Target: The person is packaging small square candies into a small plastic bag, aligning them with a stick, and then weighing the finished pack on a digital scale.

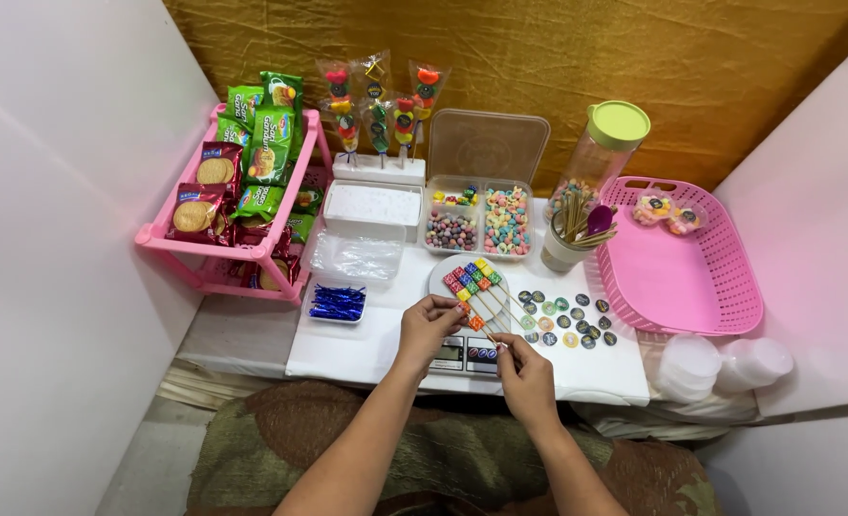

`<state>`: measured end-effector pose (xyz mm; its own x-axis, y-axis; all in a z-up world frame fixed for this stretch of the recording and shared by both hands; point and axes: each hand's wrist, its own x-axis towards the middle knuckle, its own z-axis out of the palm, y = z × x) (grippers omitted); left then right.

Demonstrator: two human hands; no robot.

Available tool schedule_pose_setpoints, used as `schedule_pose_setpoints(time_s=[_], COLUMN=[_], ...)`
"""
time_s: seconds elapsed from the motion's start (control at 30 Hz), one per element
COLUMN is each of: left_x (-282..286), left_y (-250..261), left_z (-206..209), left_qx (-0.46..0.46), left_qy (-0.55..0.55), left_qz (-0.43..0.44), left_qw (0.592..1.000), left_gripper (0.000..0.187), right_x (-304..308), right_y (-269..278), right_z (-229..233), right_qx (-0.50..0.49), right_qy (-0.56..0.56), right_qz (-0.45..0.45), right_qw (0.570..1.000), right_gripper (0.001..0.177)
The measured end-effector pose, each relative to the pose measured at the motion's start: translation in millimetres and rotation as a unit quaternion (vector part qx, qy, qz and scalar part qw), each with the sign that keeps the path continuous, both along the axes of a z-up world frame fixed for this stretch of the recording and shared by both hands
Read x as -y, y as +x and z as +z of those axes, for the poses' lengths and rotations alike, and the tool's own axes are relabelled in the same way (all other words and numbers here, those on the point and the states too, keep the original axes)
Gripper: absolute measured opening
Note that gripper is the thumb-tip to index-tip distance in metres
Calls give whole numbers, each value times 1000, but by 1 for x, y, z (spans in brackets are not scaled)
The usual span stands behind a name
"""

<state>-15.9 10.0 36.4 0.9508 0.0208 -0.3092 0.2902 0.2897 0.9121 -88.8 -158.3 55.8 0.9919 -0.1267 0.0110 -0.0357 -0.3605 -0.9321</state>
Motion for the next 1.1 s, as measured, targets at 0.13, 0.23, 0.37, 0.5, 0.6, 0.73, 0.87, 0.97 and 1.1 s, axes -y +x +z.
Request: schedule_pose_setpoints(time_s=[0.13, 0.23, 0.37, 0.5, 0.6, 0.73, 0.87, 0.97, 1.1], left_x=[2, 3, 2, 2, 3, 3, 4, 6, 7], left_y=[2, -1, -3, -5, -8, -6, -5, -2, -4], left_z=[0, -5, 4, 4, 10, -4, -10, -16, -19], left_qx=[-1, 8, 17, 36, 45, 53, 53, 56, 51], left_qy=[11, 26, 30, 39, 46, 58, 50, 44, 41], left_qz=[0, -4, 7, 18, 27, 21, 19, 19, 16], left_qw=[1000, 1000, 999, 998, 998, 997, 997, 997, 998], left_gripper=[16, 15, 19, 12, 12, 20, 19, 18, 18], right_x=[0, -1, -3, -2, -1, 1, 1, 3, 3], right_y=[3, -1, 0, 2, 3, 5, 4, 7, 6], right_z=[-3, -5, 1, -3, -4, -16, -15, -16, -19], right_qx=[3, 1, -4, -1, -11, 30, 26, 28, 25], right_qy=[-3, 7, 5, 14, 15, 44, 45, 45, 49], right_qz=[-1, -4, 3, 6, 7, 12, 13, 13, 14], right_qw=[1000, 1000, 1000, 1000, 1000, 999, 999, 999, 998], right_gripper=[29, 28, 28, 27, 28, 27, 27, 27, 27])
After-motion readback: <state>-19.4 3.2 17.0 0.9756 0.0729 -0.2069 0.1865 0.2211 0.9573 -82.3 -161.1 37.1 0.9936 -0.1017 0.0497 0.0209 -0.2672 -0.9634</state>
